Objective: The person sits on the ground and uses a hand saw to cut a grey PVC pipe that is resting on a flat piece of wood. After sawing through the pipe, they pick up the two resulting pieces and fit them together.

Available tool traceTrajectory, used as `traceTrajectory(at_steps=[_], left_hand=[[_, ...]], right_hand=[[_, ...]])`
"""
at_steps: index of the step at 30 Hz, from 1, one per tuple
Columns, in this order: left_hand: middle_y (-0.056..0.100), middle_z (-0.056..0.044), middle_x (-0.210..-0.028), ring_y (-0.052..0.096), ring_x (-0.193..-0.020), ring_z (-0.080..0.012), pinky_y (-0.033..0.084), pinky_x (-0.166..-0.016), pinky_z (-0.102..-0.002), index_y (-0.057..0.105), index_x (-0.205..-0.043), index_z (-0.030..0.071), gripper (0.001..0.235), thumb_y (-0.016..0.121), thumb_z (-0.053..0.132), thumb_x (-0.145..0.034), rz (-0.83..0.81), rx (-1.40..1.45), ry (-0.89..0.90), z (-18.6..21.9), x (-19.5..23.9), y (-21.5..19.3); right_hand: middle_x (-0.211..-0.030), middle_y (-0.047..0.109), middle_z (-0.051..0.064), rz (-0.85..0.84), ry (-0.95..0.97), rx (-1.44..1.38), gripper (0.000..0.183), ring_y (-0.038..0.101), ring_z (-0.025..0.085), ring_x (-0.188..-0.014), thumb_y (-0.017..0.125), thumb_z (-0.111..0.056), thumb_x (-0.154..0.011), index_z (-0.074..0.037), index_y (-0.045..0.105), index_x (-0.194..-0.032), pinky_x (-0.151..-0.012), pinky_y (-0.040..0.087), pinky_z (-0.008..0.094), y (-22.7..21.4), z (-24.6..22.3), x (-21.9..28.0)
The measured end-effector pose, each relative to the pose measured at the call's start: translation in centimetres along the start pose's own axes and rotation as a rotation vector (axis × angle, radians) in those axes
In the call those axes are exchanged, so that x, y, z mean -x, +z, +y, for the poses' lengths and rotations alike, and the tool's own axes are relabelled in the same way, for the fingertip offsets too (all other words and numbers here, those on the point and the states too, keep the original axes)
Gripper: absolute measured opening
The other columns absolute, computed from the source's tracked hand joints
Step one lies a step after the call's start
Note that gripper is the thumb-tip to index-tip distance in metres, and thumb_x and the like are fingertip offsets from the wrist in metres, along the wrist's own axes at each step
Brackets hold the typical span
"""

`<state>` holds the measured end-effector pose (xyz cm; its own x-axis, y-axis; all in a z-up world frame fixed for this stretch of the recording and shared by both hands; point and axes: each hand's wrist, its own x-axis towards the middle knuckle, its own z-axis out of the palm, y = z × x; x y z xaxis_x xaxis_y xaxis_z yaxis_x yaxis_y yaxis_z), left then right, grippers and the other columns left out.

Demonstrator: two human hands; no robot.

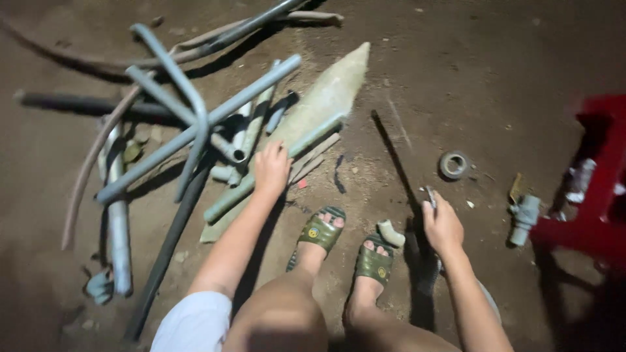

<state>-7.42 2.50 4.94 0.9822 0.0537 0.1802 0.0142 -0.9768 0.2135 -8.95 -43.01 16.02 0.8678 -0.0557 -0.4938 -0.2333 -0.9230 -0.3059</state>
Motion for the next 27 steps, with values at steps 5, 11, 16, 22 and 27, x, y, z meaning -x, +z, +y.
traceTrajectory(at_steps=[5,11,16,22,27], left_hand=[[0.072,-0.012,-0.130,0.062,-0.131,-0.0335,0.047,-0.107,-0.058,0.077,-0.111,0.009,0.030,0.081,0.024,-0.086,0.016,-0.040,0.112,-0.9,2.2,2.4],[0.061,-0.015,-0.148,0.054,-0.144,-0.0351,0.044,-0.111,-0.056,0.069,-0.116,0.005,0.029,0.064,0.020,-0.092,0.007,-0.016,0.141,-0.8,3.4,3.6],[0.061,-0.016,-0.146,0.055,-0.141,-0.0335,0.043,-0.110,-0.049,0.065,-0.128,0.004,0.037,0.059,0.020,-0.095,0.004,-0.023,0.130,-0.8,3.7,1.8],[0.060,-0.012,-0.152,0.050,-0.149,-0.0304,0.033,-0.123,-0.053,0.066,-0.131,0.006,0.036,0.061,0.019,-0.098,-0.018,0.074,0.093,-1.2,3.9,0.5],[0.076,-0.001,-0.112,0.068,-0.110,-0.0182,0.050,-0.112,-0.040,0.070,-0.109,0.014,0.011,0.069,0.012,-0.098,0.030,0.216,0.094,-2.1,4.0,-0.7]], right_hand=[[-0.138,0.069,0.033,0.173,-0.038,0.210,0.058,0.067,0.045,-0.130,0.042,-0.035,-0.120,0.002,0.053,-0.163,-0.103,0.057,0.055,2.8,1.9,-1.6],[-0.119,0.072,0.027,0.323,-0.138,0.307,0.056,0.071,0.047,-0.095,0.064,-0.026,-0.105,-0.001,0.062,-0.155,-0.074,0.059,0.053,4.8,3.7,-2.6],[-0.122,0.070,0.025,0.248,-0.061,0.327,0.061,0.071,0.045,-0.100,0.067,-0.028,-0.103,-0.005,0.060,-0.159,-0.077,0.060,0.053,4.7,3.7,-2.3],[-0.128,0.072,0.023,0.167,0.002,0.372,0.060,0.074,0.041,-0.105,0.070,-0.021,-0.103,-0.009,0.059,-0.162,-0.080,0.063,0.051,4.0,2.0,-1.8],[-0.136,0.067,0.026,0.253,-0.091,0.378,0.062,0.070,0.043,-0.111,0.071,-0.027,-0.102,-0.006,0.062,-0.159,-0.085,0.061,0.052,5.3,3.8,-2.4]])
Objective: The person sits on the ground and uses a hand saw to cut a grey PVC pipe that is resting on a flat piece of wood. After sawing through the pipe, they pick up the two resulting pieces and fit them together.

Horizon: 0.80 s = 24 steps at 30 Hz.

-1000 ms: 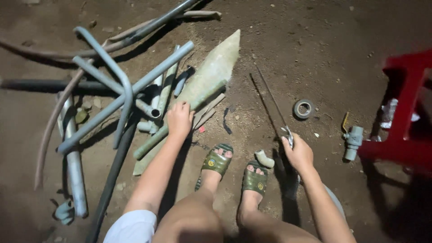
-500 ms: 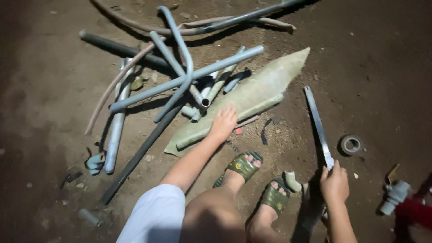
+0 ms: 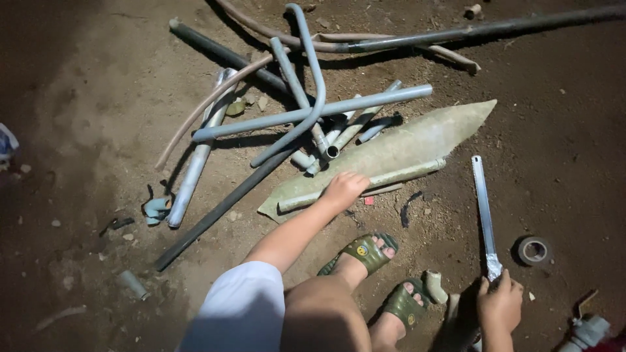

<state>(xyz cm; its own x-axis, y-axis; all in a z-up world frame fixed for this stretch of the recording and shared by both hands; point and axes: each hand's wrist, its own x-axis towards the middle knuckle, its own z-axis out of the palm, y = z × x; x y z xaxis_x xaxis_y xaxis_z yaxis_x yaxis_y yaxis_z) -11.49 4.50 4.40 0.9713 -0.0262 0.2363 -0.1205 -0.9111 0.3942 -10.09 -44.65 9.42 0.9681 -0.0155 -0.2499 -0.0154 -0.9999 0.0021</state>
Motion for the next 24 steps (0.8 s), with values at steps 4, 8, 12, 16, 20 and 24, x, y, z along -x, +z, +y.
traceTrajectory(at_steps=[4,8,12,16,20,24], left_hand=[[0.055,0.000,-0.061,0.052,-0.049,-0.0128,0.043,-0.041,-0.029,0.060,-0.086,0.012,0.015,0.062,0.002,-0.096,0.035,0.011,-0.081,-3.5,0.9,0.7],[0.057,0.001,-0.051,0.047,-0.040,-0.0113,0.042,-0.039,-0.027,0.069,-0.082,0.012,0.036,0.077,0.043,-0.098,-0.113,0.064,-0.415,-4.4,1.5,-2.8],[0.072,-0.004,-0.068,0.066,-0.055,-0.0234,0.052,-0.057,-0.037,0.070,-0.096,0.015,0.061,0.068,0.076,-0.091,-0.272,0.001,-0.718,-4.7,3.2,-4.9],[0.060,0.002,-0.066,0.053,-0.055,-0.0150,0.045,-0.054,-0.031,0.068,-0.102,0.015,0.057,0.071,0.071,-0.092,-0.261,0.087,-0.878,-5.9,3.6,-5.5],[0.067,0.005,-0.107,0.068,-0.092,-0.0195,0.054,-0.076,-0.038,0.054,-0.143,0.021,0.076,0.082,0.061,-0.085,-0.128,0.208,-0.970,-5.9,2.9,-5.3],[0.068,-0.004,-0.106,0.066,-0.083,-0.0197,0.054,-0.067,-0.034,0.047,-0.154,0.018,0.092,0.084,0.063,-0.083,-0.151,0.131,-0.952,-5.5,0.7,-6.2]], right_hand=[[-0.140,0.065,0.027,0.001,0.044,-0.020,0.063,0.069,0.044,-0.115,0.075,-0.030,-0.100,-0.004,0.065,-0.157,-0.086,0.061,0.053,-0.7,-0.7,0.0],[-0.144,0.061,0.028,0.075,-0.002,-0.055,0.067,0.063,0.046,-0.122,0.079,-0.032,-0.097,-0.001,0.065,-0.155,-0.093,0.056,0.054,0.4,0.6,-0.2],[-0.152,0.054,0.030,-0.007,0.078,-0.092,0.063,0.058,0.045,-0.129,0.073,-0.028,-0.106,0.006,0.060,-0.156,-0.096,0.055,0.056,-2.9,-2.1,0.3],[-0.154,0.049,0.033,0.089,0.029,-0.188,0.058,0.051,0.048,-0.135,0.067,-0.027,-0.112,0.012,0.060,-0.154,-0.104,0.048,0.057,-2.9,-2.1,0.2],[-0.155,0.046,0.031,0.141,-0.010,-0.246,0.055,0.048,0.048,-0.137,0.066,-0.021,-0.112,0.012,0.058,-0.155,-0.109,0.044,0.056,-2.8,-2.0,0.1],[-0.155,0.046,0.033,0.172,-0.024,-0.262,0.053,0.048,0.048,-0.138,0.065,-0.015,-0.110,0.016,0.058,-0.153,-0.112,0.042,0.055,-3.2,-2.7,0.3]])
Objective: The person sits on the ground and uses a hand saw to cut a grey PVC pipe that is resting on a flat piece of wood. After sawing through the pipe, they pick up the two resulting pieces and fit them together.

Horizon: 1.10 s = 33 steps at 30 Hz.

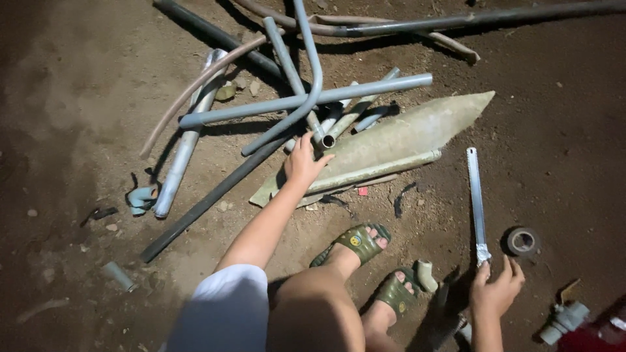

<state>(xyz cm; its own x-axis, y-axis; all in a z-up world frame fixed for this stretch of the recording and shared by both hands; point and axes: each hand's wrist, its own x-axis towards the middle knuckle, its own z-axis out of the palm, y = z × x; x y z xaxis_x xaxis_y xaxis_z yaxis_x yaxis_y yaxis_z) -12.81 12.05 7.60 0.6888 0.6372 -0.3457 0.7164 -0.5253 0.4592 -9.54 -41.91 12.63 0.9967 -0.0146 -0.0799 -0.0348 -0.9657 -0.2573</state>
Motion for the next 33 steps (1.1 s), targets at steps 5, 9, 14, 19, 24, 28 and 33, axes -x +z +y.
traceTrajectory(at_steps=[5,9,14,19,24,28,33], left_hand=[[0.058,-0.008,-0.123,0.065,-0.103,-0.0334,0.054,-0.087,-0.048,0.061,-0.123,0.012,0.049,0.087,0.031,-0.087,0.179,-0.012,0.238,1.9,-1.3,1.8],[0.057,-0.007,-0.120,0.062,-0.107,-0.0289,0.053,-0.093,-0.043,0.067,-0.124,0.012,0.046,0.089,0.023,-0.086,0.165,-0.025,0.241,2.7,-1.3,2.1],[0.062,0.002,-0.113,0.069,-0.109,-0.0268,0.059,-0.096,-0.041,0.075,-0.112,0.017,0.049,0.100,0.034,-0.072,0.280,0.204,0.294,2.4,-1.8,1.1],[0.066,-0.009,-0.109,0.069,-0.106,-0.0333,0.056,-0.094,-0.043,0.075,-0.109,0.006,0.047,0.101,0.027,-0.076,0.415,0.515,0.423,6.0,-1.8,-4.3],[0.067,-0.009,-0.104,0.070,-0.101,-0.0279,0.053,-0.093,-0.038,0.074,-0.104,0.007,0.044,0.101,0.033,-0.080,0.508,0.737,0.576,14.4,-0.7,-10.1],[0.066,-0.005,-0.098,0.066,-0.092,-0.0223,0.053,-0.087,-0.035,0.075,-0.102,0.012,0.044,0.099,0.039,-0.078,0.416,0.825,0.755,21.7,5.2,-12.3],[0.062,-0.002,-0.099,0.065,-0.090,-0.0226,0.054,-0.086,-0.035,0.076,-0.108,0.014,0.053,0.103,0.040,-0.071,0.336,0.744,0.953,25.1,9.7,-9.2]], right_hand=[[-0.154,0.049,0.032,0.085,-0.122,-0.098,0.047,0.048,0.048,-0.140,0.062,-0.012,-0.111,0.016,0.059,-0.149,-0.115,0.041,0.052,0.0,0.5,0.3],[-0.149,0.052,0.033,0.091,-0.115,-0.066,0.045,0.050,0.048,-0.137,0.061,-0.011,-0.111,0.016,0.060,-0.146,-0.114,0.042,0.054,1.1,2.7,0.0],[-0.141,0.055,0.029,0.248,-0.341,-0.149,0.039,0.055,0.053,-0.137,0.069,-0.007,-0.109,0.006,0.064,-0.146,-0.116,0.043,0.061,3.6,6.9,0.1],[-0.143,0.055,0.026,0.269,-0.317,-0.137,0.037,0.056,0.051,-0.138,0.071,-0.007,-0.109,0.004,0.066,-0.144,-0.115,0.045,0.060,3.5,7.3,0.4],[-0.143,0.054,0.025,0.322,-0.301,-0.160,0.039,0.056,0.049,-0.139,0.072,-0.011,-0.107,0.001,0.066,-0.143,-0.119,0.044,0.058,3.0,5.9,-0.2],[-0.139,0.057,0.023,0.315,-0.276,-0.225,0.037,0.059,0.047,-0.137,0.072,-0.011,-0.104,0.001,0.068,-0.139,-0.118,0.046,0.055,1.4,3.7,0.1],[-0.141,0.057,0.020,0.300,-0.227,-0.272,0.038,0.059,0.044,-0.137,0.071,-0.014,-0.103,-0.001,0.066,-0.139,-0.118,0.046,0.054,1.2,3.8,0.6]])
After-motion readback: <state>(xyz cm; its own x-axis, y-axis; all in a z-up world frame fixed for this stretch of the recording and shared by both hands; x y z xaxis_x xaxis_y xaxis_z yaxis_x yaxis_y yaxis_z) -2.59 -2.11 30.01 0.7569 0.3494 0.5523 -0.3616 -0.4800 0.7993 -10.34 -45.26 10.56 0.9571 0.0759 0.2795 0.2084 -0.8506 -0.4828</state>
